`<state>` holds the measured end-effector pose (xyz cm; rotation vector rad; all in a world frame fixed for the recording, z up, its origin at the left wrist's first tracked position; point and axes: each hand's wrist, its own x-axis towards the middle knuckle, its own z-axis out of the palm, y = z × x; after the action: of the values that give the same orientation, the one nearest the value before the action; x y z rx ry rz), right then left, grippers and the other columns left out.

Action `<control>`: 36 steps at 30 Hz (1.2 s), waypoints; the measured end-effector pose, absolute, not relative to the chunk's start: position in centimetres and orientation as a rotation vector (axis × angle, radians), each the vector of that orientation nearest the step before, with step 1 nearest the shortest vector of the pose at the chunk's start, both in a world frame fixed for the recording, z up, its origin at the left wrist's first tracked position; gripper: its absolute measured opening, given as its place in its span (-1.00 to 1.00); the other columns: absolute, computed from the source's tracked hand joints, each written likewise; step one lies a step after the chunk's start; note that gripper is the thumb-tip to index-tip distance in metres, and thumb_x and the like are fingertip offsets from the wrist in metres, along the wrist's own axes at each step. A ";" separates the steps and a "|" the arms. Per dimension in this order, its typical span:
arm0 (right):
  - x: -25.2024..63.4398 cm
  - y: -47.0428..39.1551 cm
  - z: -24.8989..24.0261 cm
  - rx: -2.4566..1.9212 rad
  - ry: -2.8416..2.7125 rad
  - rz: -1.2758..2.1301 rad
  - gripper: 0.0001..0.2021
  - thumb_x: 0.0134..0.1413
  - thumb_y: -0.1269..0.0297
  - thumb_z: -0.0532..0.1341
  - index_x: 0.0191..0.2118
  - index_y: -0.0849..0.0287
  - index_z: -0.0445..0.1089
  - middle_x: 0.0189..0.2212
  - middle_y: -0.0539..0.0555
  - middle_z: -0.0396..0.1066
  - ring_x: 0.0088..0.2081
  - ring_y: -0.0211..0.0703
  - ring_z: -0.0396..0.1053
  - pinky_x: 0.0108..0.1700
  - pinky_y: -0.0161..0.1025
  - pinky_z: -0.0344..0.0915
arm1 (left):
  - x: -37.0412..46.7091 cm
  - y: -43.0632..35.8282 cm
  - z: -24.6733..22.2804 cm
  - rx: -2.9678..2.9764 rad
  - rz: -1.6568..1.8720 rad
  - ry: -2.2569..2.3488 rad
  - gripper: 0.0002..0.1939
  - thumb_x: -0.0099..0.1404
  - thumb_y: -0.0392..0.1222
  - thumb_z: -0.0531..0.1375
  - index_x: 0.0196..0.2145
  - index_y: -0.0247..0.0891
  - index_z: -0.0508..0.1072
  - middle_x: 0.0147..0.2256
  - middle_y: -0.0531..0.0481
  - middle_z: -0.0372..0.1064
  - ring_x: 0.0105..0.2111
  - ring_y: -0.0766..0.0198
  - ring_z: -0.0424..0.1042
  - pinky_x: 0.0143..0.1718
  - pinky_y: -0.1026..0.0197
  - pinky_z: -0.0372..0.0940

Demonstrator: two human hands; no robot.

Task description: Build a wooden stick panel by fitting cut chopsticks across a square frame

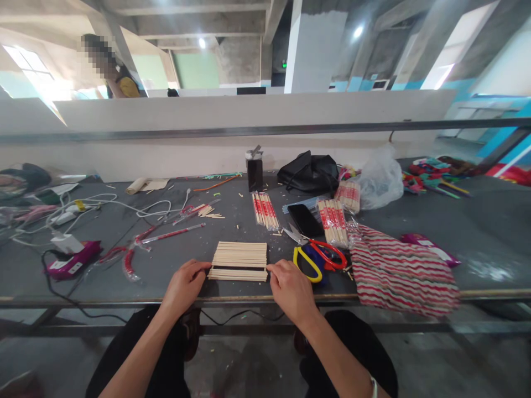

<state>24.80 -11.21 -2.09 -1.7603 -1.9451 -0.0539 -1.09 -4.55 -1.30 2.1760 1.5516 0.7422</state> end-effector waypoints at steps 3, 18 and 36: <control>24.8 -11.1 -2.2 -1.778 -1.952 -0.047 -0.73 0.15 0.43 0.03 -0.19 0.10 0.47 -0.30 0.06 0.47 -0.22 -0.12 0.41 -0.19 -0.23 0.33 | -1.0 -4.6 -1.3 2.187 0.742 1.551 -0.65 0.19 -0.39 -0.01 -0.25 -0.24 0.55 -0.38 -0.01 0.40 -0.29 0.25 0.38 -0.23 0.24 0.24; 24.8 -11.0 -2.2 -1.780 -1.945 -0.031 -0.73 0.15 0.45 0.04 -0.19 0.12 0.47 -0.30 0.06 0.47 -0.22 -0.13 0.41 -0.19 -0.26 0.31 | -0.9 -4.5 -1.5 2.187 0.756 1.570 -0.65 0.17 -0.41 0.00 -0.24 -0.25 0.54 -0.38 -0.01 0.40 -0.30 0.25 0.37 -0.23 0.23 0.23; 25.2 -12.4 -2.5 -1.727 -1.877 0.091 -0.73 0.14 0.44 0.04 -0.18 0.18 0.47 -0.30 0.10 0.46 -0.22 -0.11 0.41 -0.14 -0.22 0.32 | -2.1 -4.7 -1.8 2.046 0.833 1.470 -0.69 0.14 -0.34 0.01 -0.36 -0.24 0.55 -0.43 0.02 0.37 -0.36 0.28 0.37 -0.26 0.24 0.25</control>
<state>25.21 -12.43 -2.46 -1.7269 -1.8771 0.0908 -2.11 -4.69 -1.76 2.0464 1.4699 0.8331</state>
